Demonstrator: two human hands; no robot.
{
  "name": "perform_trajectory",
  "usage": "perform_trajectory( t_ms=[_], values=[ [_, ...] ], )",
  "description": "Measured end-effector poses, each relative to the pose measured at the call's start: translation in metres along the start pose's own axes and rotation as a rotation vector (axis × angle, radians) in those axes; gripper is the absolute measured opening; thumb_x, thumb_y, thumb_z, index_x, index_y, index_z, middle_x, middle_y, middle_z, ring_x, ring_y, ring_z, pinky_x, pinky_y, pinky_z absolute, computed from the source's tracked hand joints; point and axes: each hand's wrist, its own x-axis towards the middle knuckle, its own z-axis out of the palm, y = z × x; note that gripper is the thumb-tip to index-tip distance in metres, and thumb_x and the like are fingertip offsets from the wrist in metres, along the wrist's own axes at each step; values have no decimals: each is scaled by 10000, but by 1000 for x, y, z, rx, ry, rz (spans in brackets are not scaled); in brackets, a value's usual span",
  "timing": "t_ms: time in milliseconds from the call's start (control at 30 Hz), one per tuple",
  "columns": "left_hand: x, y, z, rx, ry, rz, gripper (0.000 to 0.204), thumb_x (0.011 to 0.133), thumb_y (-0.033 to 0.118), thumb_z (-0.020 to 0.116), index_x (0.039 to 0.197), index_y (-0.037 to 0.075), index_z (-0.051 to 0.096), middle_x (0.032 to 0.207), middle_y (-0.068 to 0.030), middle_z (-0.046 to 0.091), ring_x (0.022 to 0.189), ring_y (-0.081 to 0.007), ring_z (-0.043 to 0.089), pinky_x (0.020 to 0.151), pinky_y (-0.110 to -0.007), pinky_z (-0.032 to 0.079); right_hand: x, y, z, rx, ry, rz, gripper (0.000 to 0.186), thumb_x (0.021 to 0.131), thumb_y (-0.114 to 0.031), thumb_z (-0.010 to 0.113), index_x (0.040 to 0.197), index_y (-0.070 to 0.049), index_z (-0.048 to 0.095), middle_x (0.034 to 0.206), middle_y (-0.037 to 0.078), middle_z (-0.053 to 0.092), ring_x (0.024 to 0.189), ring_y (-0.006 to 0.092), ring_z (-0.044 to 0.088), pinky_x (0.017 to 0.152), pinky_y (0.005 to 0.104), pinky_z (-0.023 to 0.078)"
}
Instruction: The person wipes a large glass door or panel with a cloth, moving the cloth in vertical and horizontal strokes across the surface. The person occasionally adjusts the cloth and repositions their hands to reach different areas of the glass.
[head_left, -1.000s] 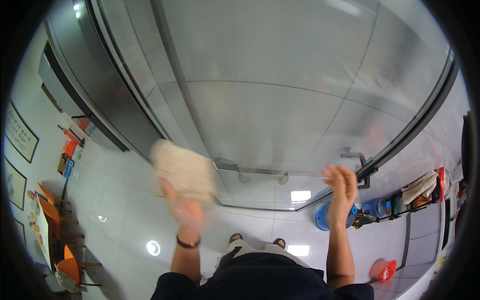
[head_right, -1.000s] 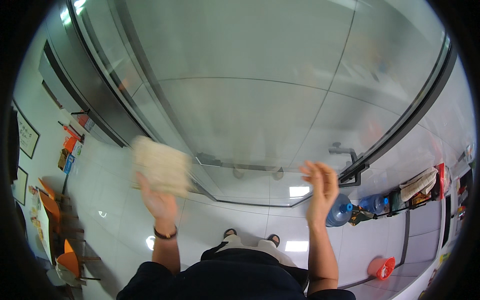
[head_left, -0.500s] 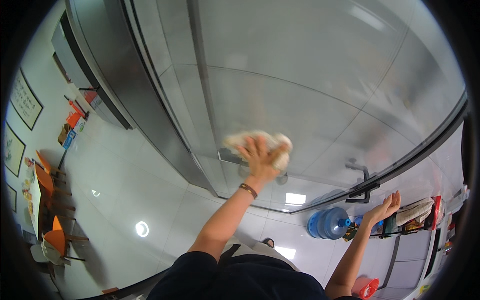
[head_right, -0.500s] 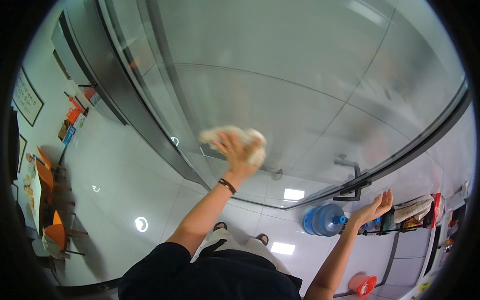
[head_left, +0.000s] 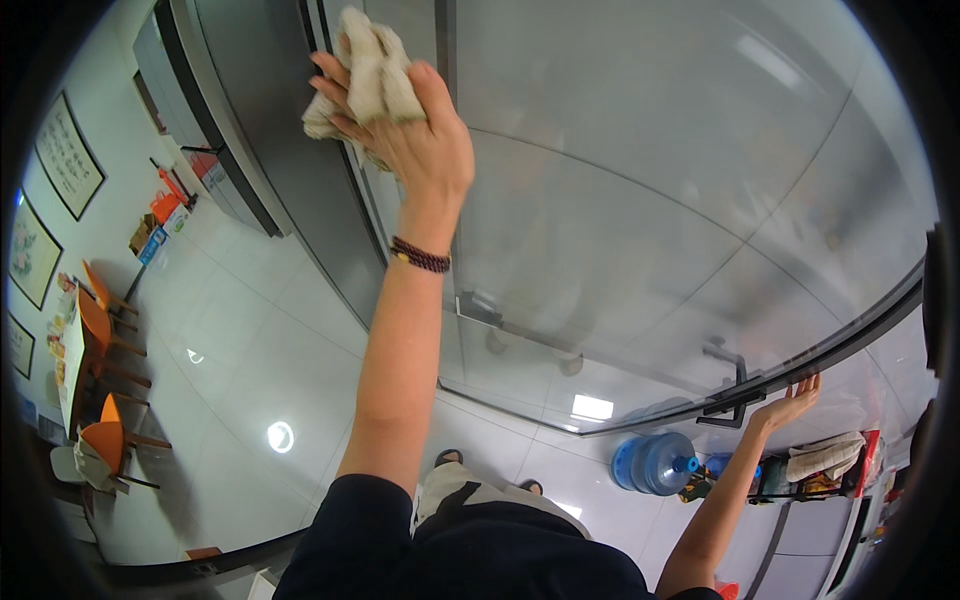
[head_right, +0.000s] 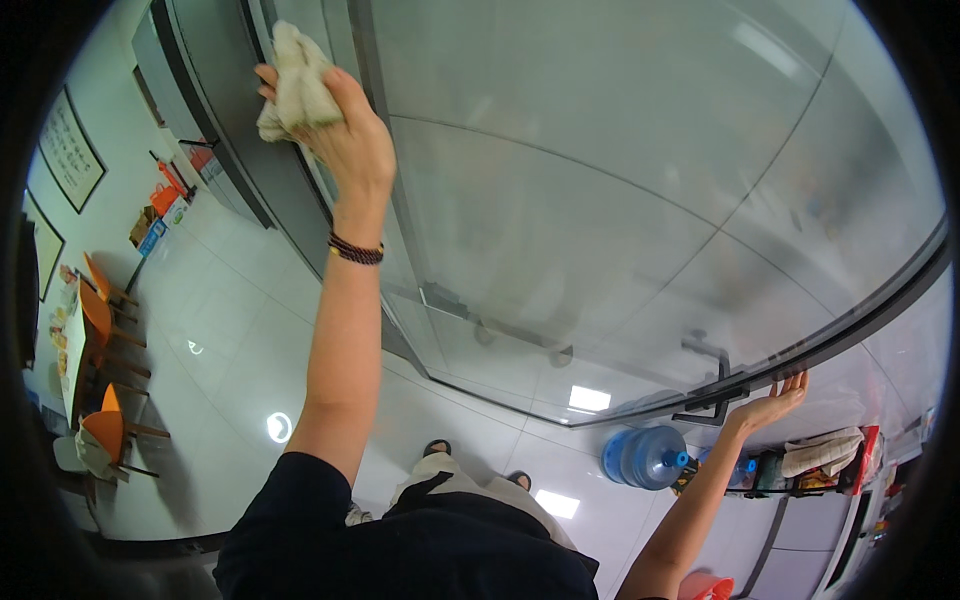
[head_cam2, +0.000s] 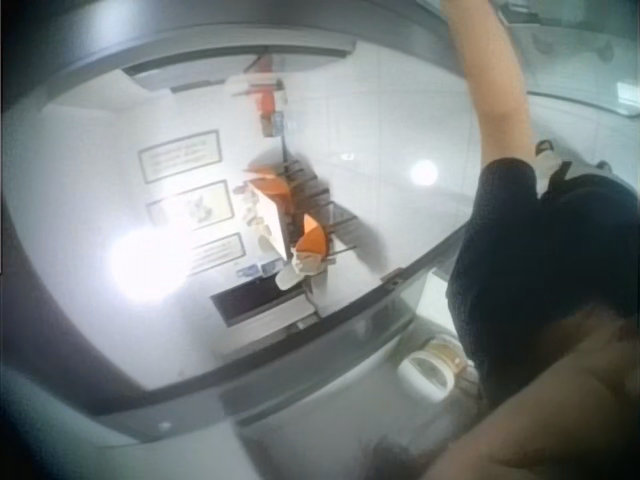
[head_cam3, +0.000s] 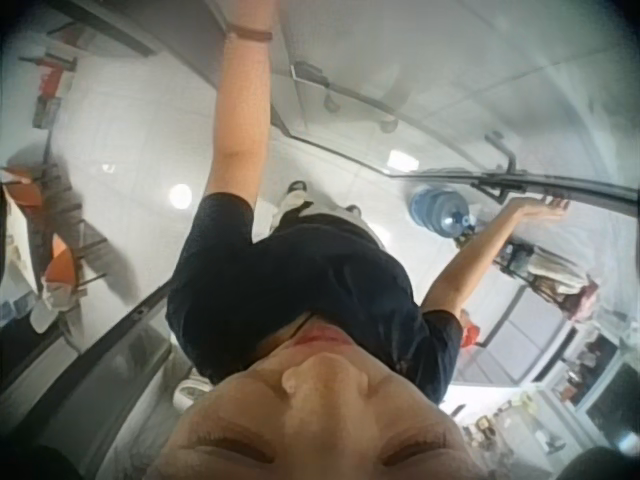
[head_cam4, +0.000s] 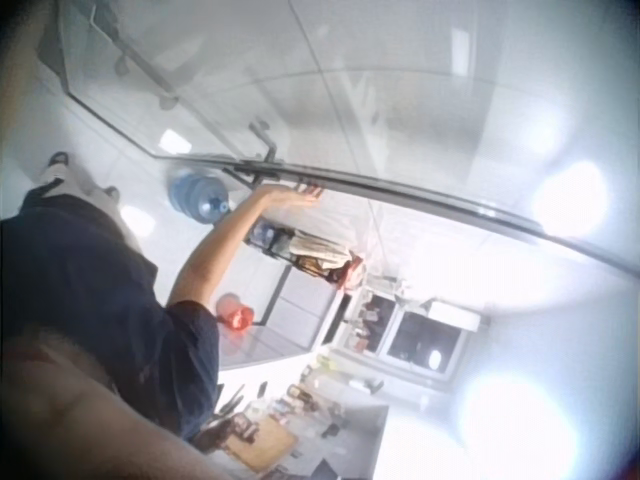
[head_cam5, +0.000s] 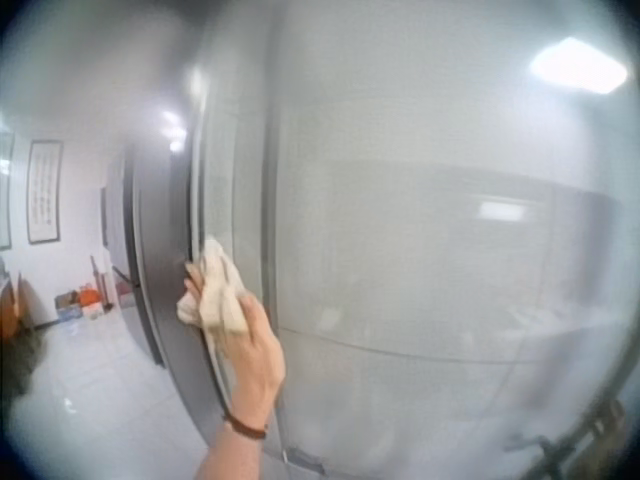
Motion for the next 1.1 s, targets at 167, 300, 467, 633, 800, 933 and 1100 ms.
perform_trajectory(
  t_ms=[167, 300, 467, 633, 800, 933, 1100],
  values=[
    [-42, -11, 1, 40, -55, 58, 728, 944, 456, 339, 1482, 6, 143, 1545, -232, -4, 1420, -408, -94, 1095, -566, -86, 5, 26, 4, -5, -12, 61, 560, 982, -476, 304, 1332, -43, 361, 1239, 119, 452, 1151, 231, 447, 977, 376, 365],
    [-182, -41, -10, 57, -167, -150, 773, 949, 517, 334, 1481, -1, 121, 1542, -237, -7, 1420, -410, -71, 1107, -553, -84, -4, 33, 12, -112, 38, 19, 550, 1002, -438, 291, 1354, -15, 304, 1312, 164, 349, 1164, 279, 411, 1004, 409, 345],
    [-318, -67, -14, -202, 18, -1008, 827, 956, 566, 335, 1480, -1, 38, 1544, -205, 45, 1427, -313, 82, 1152, -414, 97, -1, 42, 17, -266, 86, -54, 555, 1007, -391, 299, 1374, 25, 277, 1332, 214, 343, 1191, 326, 391, 1011, 430, 332],
    [-251, -74, -6, -469, 466, -1535, 824, 932, 597, 384, 1462, 17, 135, 1525, -174, 159, 1381, -283, 244, 1131, -367, 216, 8, 56, 8, -277, 121, -15, 496, 1010, -309, 335, 1357, 43, 305, 1332, 219, 355, 1183, 305, 395, 1022, 396, 312],
    [-89, 0, 14, -430, 306, -939, 736, 954, 519, 420, 1426, -18, 244, 1470, -192, 287, 1264, -322, 415, 1035, -372, 371, -6, 37, 17, -130, 54, 49, 453, 1013, -286, 351, 1343, 22, 313, 1296, 181, 368, 1162, 271, 397, 1033, 359, 288],
    [-38, 47, 37, 204, 68, 32, 694, 929, 449, 459, 1466, 70, 237, 1532, -215, 115, 1388, -430, 166, 1091, -592, 100, -13, 33, 15, -87, -31, 65, 478, 1017, -303, 333, 1373, 10, 276, 1339, 171, 324, 1215, 266, 363, 1057, 364, 262],
    [-148, 50, 26, 252, -325, 381, 603, 839, 431, 560, 1408, 421, 360, 1529, -173, 145, 1354, -533, 125, 1036, -689, 82, -16, 32, 5, -111, -58, 78, 487, 1020, -327, 320, 1389, -19, 247, 1359, 152, 292, 1241, 255, 335, 1073, 371, 244]
  ],
)
